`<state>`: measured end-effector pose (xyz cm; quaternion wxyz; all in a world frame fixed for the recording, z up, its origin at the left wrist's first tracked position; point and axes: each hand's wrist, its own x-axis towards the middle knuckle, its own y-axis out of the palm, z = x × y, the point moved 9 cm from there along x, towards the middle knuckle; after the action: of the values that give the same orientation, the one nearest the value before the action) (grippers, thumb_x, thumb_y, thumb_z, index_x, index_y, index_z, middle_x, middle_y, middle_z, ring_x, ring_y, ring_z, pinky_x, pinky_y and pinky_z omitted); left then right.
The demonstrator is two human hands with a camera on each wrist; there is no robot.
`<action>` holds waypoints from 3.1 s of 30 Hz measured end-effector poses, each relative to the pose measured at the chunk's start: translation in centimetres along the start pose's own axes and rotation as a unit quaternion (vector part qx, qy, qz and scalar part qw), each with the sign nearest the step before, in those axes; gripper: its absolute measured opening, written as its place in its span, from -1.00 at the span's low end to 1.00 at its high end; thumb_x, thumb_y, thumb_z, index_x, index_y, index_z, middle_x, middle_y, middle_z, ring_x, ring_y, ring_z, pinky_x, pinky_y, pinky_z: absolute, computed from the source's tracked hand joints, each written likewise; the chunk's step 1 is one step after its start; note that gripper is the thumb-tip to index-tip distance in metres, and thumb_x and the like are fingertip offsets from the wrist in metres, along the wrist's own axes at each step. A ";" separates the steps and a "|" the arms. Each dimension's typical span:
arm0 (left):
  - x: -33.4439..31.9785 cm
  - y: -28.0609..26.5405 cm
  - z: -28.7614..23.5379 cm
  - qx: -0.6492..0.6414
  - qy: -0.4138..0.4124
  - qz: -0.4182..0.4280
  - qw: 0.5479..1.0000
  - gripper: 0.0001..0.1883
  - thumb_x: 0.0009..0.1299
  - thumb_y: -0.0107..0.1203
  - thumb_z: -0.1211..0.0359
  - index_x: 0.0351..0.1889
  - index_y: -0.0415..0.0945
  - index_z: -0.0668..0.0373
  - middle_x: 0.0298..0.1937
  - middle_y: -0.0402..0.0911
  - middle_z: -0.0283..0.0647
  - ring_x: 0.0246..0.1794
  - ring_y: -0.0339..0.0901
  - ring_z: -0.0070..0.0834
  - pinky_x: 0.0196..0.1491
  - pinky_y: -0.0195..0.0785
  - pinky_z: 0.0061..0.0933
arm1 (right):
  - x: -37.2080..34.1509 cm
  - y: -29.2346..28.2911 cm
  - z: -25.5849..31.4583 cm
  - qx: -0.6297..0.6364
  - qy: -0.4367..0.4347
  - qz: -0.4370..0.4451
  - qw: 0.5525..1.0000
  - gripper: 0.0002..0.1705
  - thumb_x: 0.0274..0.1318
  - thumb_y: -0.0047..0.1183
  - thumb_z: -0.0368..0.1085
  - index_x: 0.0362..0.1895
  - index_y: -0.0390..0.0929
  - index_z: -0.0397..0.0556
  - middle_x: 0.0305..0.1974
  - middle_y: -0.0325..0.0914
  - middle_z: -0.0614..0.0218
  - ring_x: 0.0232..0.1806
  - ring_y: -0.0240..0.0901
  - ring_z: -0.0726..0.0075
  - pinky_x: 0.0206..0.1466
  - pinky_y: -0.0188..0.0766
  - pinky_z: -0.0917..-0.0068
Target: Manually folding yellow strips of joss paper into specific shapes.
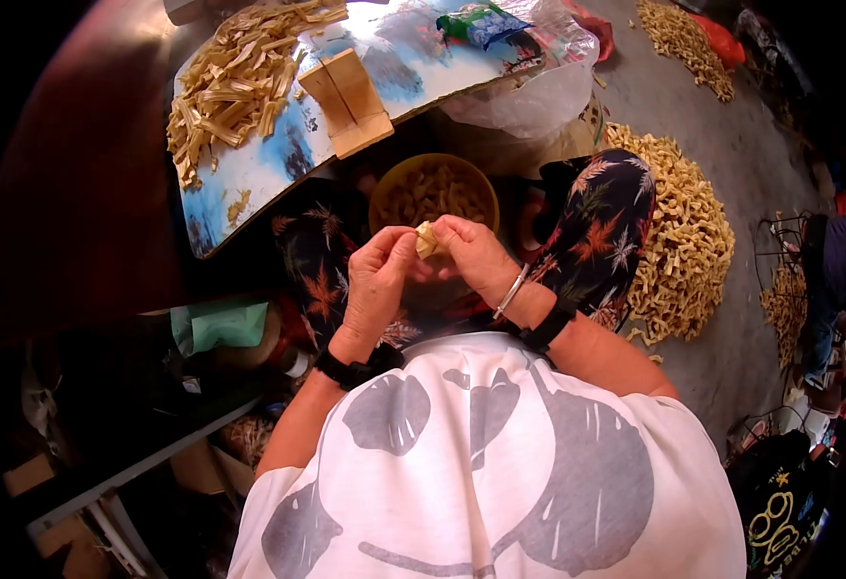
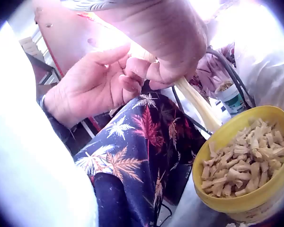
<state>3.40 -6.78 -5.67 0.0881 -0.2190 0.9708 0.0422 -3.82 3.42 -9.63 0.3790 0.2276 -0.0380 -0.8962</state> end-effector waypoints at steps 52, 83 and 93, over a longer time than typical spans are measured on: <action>-0.4 -1.4 0.2 0.103 0.012 0.017 0.994 -0.82 0.50 0.10 0.35 -0.31 0.57 0.25 -0.54 0.38 -0.56 -0.56 0.21 -0.83 -0.53 0.04 -0.73 | 0.0 1.3 2.4 0.008 -0.030 0.086 0.996 -0.81 0.19 0.23 -0.21 -0.26 0.50 0.01 -0.51 0.42 0.62 -0.54 0.24 0.77 -0.53 0.18 0.74; 14.1 -10.1 -14.2 0.466 0.320 -0.178 0.806 -0.90 0.38 0.08 0.39 -0.35 0.51 0.22 -0.36 0.57 -0.06 -0.29 0.53 -0.02 -0.21 0.40 -0.15 | 13.3 2.9 18.5 -0.434 -0.455 -0.145 0.764 -0.92 0.12 0.09 -0.34 -0.30 0.48 -0.03 -0.37 0.52 0.09 -0.27 0.50 -0.14 -0.19 0.45 0.06; 12.5 -11.3 -8.8 -0.048 0.083 -0.068 0.993 -0.85 0.54 -0.01 0.36 -0.11 0.50 0.24 -0.44 0.58 -0.29 -0.64 0.31 -0.73 -0.56 0.17 -0.64 | 12.2 0.3 14.1 -0.043 -0.134 0.067 0.988 -0.79 0.40 -0.09 -0.30 -0.01 0.51 -0.09 -0.38 0.47 0.54 -0.46 0.32 0.75 -0.42 0.32 0.76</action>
<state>-4.18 -23.29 0.13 -0.0005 -0.2909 0.9546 0.0640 -17.23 -6.80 -1.56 0.4389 0.0856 -0.0651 -0.8921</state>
